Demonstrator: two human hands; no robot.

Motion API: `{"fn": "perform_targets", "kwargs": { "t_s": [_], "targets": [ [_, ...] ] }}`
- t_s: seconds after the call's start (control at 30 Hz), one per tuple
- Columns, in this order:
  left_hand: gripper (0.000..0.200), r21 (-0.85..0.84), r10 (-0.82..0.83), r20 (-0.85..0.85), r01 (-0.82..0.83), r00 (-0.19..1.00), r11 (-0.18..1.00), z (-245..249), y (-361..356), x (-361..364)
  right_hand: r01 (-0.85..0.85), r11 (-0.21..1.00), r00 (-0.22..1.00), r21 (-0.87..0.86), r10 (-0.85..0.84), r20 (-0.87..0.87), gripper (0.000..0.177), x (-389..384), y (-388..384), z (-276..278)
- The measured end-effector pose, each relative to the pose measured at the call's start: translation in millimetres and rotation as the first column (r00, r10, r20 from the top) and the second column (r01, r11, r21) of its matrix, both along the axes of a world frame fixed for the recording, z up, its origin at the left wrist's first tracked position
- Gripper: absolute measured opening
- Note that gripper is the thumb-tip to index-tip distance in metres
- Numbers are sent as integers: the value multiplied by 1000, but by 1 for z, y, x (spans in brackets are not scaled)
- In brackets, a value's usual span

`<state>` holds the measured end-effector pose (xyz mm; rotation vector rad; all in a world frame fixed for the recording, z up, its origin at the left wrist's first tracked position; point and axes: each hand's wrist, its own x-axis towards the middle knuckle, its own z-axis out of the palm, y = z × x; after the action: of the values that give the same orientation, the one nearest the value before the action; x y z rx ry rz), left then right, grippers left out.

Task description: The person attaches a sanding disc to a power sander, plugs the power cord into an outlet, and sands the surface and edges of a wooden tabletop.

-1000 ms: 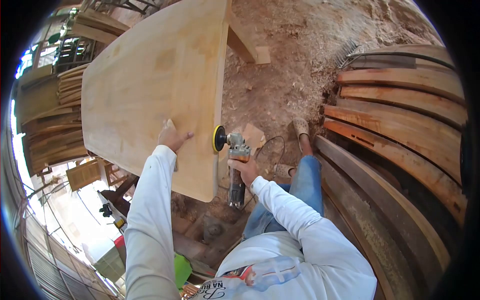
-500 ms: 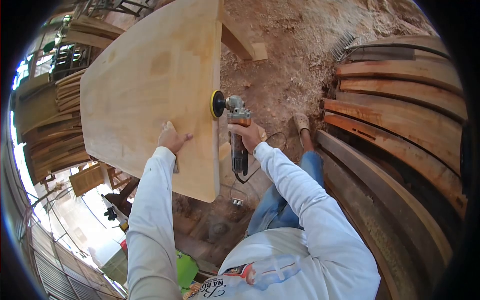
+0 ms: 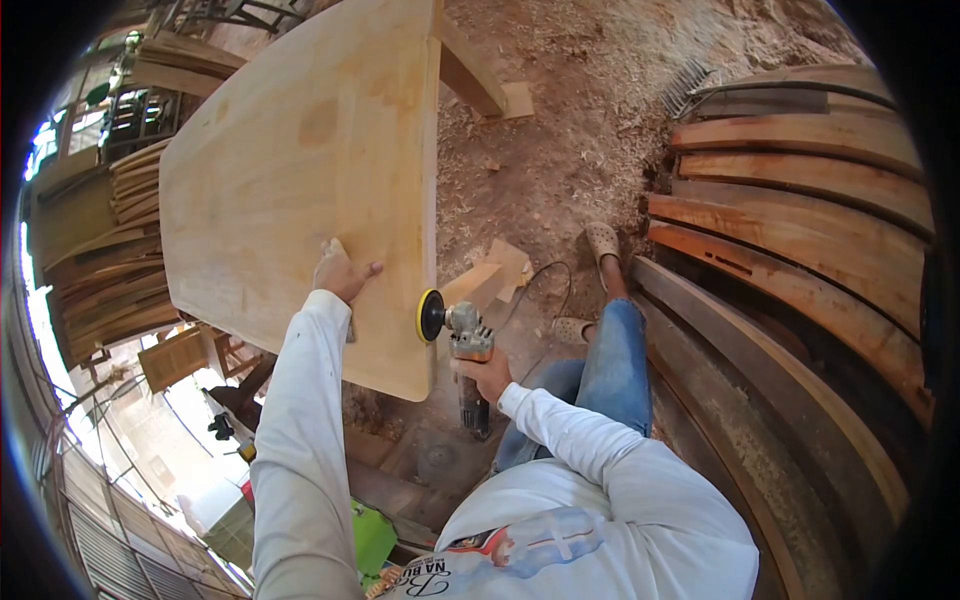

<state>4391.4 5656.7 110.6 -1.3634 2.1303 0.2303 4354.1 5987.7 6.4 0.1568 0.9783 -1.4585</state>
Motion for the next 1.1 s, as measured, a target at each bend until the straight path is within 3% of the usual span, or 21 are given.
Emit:
{"fn": "perform_targets", "kwargs": {
  "t_s": [0.1,0.2,0.4,0.5,0.77,0.83,0.93,1.0,1.1],
  "targets": [
    [115,61,69,-24,-67,997,996,4,-1,-3,37,999,999,-17,-38,-10,27,-2,-14,-13],
    [114,2,37,-7,-37,999,999,-1,-1,1,30,998,993,-61,-37,-109,25,-38,-42,-20],
    [114,-7,44,-7,-44,999,999,-1,0,0,-30,999,998,-37,28,-60,28,-99,-84,-12],
    [112,-40,1,-15,-1,1000,999,-5,1,6,-32,996,969,-78,12,-247,30,-60,-61,-36],
    [106,0,16,-9,-16,1000,1000,1,0,-2,-79,997,970,-18,73,-231,36,6,6,-21],
    [104,-15,-2,-19,1,1000,1000,-1,-2,2,-73,997,978,-10,70,-195,35,-8,-1,-10],
    [101,-46,-40,-43,38,998,998,-5,-3,6,-13,995,955,-103,-18,-298,32,-43,-30,-12],
    [99,-28,-19,-58,17,998,999,-1,0,2,-37,996,986,-82,23,-168,30,-66,-51,-20],
    [96,-54,-56,-86,52,995,997,-9,-4,10,-50,991,985,-126,27,-172,37,-87,-81,-47]
  ]
}}
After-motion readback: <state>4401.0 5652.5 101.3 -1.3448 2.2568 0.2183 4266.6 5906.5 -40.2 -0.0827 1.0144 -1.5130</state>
